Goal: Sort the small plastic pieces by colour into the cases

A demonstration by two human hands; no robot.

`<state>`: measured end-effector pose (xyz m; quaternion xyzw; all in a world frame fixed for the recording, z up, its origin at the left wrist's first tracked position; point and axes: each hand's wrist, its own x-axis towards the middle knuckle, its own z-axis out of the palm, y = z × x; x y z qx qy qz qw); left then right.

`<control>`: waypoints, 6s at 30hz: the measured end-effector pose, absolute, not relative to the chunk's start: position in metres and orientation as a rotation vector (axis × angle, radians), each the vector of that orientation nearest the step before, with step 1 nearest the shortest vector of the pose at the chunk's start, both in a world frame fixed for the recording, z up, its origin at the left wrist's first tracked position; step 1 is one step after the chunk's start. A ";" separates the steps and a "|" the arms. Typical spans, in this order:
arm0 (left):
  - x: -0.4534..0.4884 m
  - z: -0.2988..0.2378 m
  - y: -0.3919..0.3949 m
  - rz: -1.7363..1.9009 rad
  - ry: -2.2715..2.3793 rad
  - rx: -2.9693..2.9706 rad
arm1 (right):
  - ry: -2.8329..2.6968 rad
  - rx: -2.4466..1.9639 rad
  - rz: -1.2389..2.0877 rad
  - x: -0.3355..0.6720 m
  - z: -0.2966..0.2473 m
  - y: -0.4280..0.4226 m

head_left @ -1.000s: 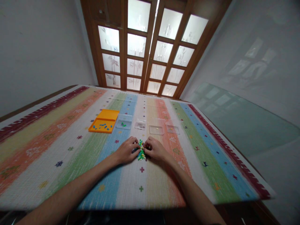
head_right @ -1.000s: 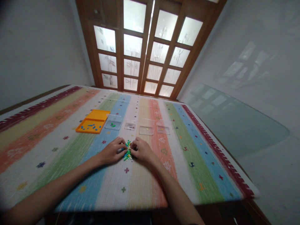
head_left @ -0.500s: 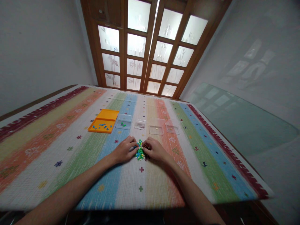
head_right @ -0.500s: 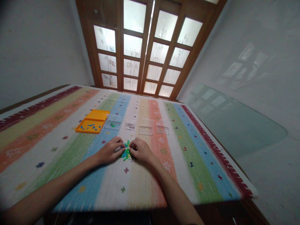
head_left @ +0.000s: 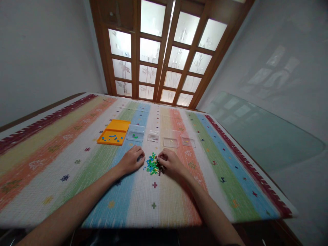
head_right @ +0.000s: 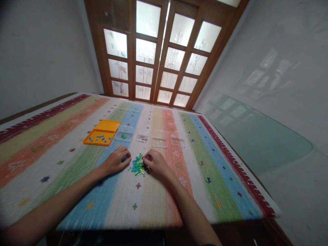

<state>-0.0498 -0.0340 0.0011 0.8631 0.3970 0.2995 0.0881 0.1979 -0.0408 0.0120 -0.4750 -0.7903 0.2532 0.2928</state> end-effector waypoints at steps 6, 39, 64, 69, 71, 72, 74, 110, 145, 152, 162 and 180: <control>-0.052 -0.001 -0.034 0.855 1.172 2.572 | -1.995 -1.345 0.376 0.239 0.020 -0.010; -0.051 0.006 -0.044 1.141 0.894 2.682 | -2.034 -1.173 0.838 0.185 0.021 -0.043; -0.050 0.002 -0.042 1.085 0.944 2.722 | -1.873 -1.477 0.301 0.244 0.021 0.009; -0.050 0.002 -0.041 1.068 0.942 2.724 | -1.942 -1.649 0.064 0.240 0.016 0.021; -0.050 0.002 -0.041 1.062 0.946 2.725 | -1.953 -1.720 0.045 0.237 0.014 0.021; -0.051 0.002 -0.040 1.058 0.947 2.727 | -1.962 -1.746 0.049 0.235 0.013 0.021; -0.051 0.002 -0.040 1.045 0.943 2.734 | -1.974 -1.775 0.079 0.235 0.014 0.020; -0.046 0.004 -0.046 1.013 0.790 2.695 | -2.126 -1.155 0.931 0.234 0.023 -0.050; -0.047 0.006 -0.044 1.362 1.060 2.592 | -2.184 -1.246 0.361 0.182 0.036 0.003; -0.050 0.003 -0.042 1.250 1.064 2.600 | -2.149 -1.706 0.197 0.170 0.039 0.043; -0.049 0.002 -0.043 1.251 1.094 2.568 | -2.225 -1.755 0.138 0.171 0.035 0.049; -0.047 0.000 -0.043 1.183 1.000 2.592 | -2.248 -1.235 1.067 0.250 0.017 -0.047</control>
